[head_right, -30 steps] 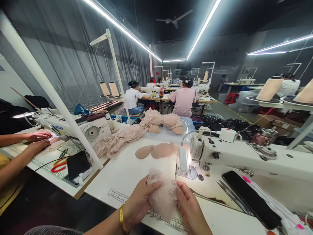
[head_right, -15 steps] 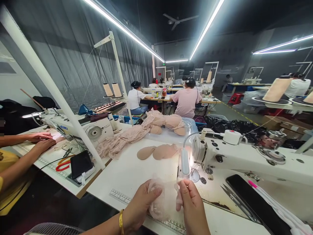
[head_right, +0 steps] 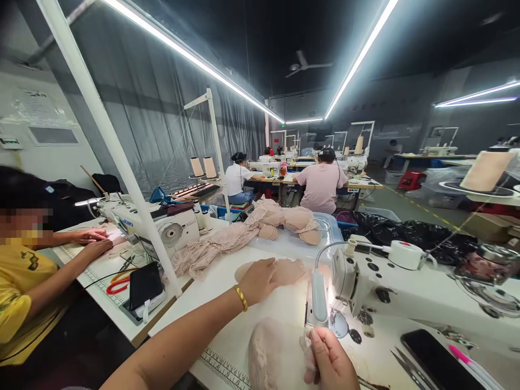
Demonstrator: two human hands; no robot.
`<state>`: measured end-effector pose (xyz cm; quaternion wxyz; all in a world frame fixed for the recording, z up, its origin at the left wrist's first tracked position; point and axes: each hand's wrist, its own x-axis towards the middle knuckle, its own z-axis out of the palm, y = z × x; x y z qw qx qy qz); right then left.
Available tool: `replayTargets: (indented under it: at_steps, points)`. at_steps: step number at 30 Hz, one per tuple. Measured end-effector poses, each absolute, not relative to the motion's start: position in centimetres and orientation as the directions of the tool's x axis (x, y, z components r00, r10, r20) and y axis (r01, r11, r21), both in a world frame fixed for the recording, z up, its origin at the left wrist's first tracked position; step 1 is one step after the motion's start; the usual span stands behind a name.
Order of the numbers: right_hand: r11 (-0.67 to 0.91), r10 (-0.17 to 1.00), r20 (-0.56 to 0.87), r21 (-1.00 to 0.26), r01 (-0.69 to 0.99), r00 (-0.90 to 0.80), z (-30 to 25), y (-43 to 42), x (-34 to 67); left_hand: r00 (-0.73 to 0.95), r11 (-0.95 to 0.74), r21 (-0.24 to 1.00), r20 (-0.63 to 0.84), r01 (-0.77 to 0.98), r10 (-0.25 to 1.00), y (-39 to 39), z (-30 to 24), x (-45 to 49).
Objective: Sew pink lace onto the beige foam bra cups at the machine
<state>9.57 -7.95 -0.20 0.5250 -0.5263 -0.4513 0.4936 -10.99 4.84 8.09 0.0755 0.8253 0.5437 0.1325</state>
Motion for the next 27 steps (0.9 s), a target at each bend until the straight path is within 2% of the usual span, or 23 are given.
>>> replayTargets:
  at_steps: [3,5,11,14,18,21,23,25,27]
  points:
    - [-0.070,0.989,-0.092,-0.981,-0.183,0.115,0.5,-8.1,9.7,0.363,-0.378,0.292,0.104,0.879,0.926,6.6,6.6,-10.1]
    - [-0.099,0.985,-0.127,-0.971,-0.217,0.118,0.8,-8.2,9.9,0.337,-0.357,0.344,0.121,0.868,0.934,7.0,6.3,-10.3]
    - [-0.127,0.984,-0.157,-0.952,-0.278,0.088,1.1,-8.5,10.5,0.237,-0.312,0.615,0.204,0.724,0.950,3.3,9.2,-12.2]
    - [-0.096,0.984,-0.137,-0.948,-0.302,0.117,1.6,-9.2,10.4,0.318,-0.304,0.741,0.128,0.599,0.939,-0.5,10.2,-12.3]
    - [-0.067,0.985,-0.111,-0.954,-0.292,0.134,1.8,-10.2,10.2,0.390,-0.113,0.916,-0.051,0.384,0.919,-4.1,9.4,-11.6]
    - [-0.021,0.988,-0.047,-0.985,-0.173,0.145,1.2,-10.9,10.2,0.353,-0.104,0.900,-0.057,0.422,0.934,-4.9,8.9,-11.4]
    - [0.050,0.986,0.051,-0.999,0.006,0.158,0.8,-11.4,10.3,0.389,-0.142,0.847,-0.081,0.511,0.918,-4.9,9.4,-11.5]
    - [0.157,0.973,0.188,-0.964,0.216,0.134,0.8,-11.7,10.5,0.491,-0.260,0.763,-0.085,0.591,0.867,-4.5,10.6,-11.5]
    - [0.326,0.933,0.360,-0.860,0.391,0.013,1.3,-11.9,10.9,0.651,-0.441,0.686,-0.061,0.578,0.757,-3.7,11.9,-11.2]
